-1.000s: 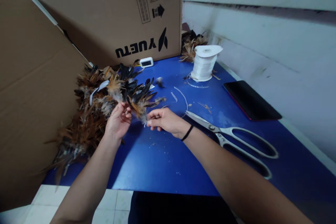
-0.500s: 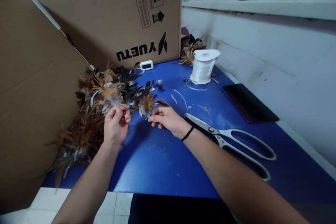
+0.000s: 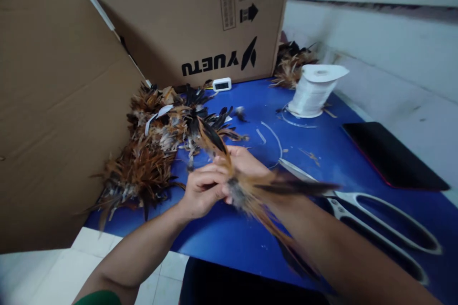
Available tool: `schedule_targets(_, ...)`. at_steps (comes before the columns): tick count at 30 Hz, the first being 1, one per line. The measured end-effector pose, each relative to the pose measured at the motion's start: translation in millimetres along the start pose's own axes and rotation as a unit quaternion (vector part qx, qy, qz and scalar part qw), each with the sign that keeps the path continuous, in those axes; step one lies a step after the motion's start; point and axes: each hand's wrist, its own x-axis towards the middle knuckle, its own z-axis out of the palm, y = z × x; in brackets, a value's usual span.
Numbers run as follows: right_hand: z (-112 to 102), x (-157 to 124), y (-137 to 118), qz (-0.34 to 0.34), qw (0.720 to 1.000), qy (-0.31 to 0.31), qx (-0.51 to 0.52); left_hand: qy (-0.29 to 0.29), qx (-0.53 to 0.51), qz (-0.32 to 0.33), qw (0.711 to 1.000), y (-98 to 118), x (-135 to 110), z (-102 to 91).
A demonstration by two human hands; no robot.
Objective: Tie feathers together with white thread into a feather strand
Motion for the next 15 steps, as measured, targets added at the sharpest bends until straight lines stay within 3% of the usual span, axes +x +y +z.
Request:
schedule_targets(4,12.7,18.2,-0.3,0.031,0.999,-0.029,0.013,-0.021,0.008,0.033,0.999,1.2,-3.9,3.3)
schedule_targets(9,40.3,32.7,-0.4,0.015,0.999,-0.030,-0.001,-0.031,-0.004,0.060,0.998,-5.1,-7.3,3.6)
schedule_targets(15,82.2,37.7,4.9,0.071,0.985,-0.158,-0.016,-0.063,-0.047,0.070,0.994,-9.3,-14.6,9.6)
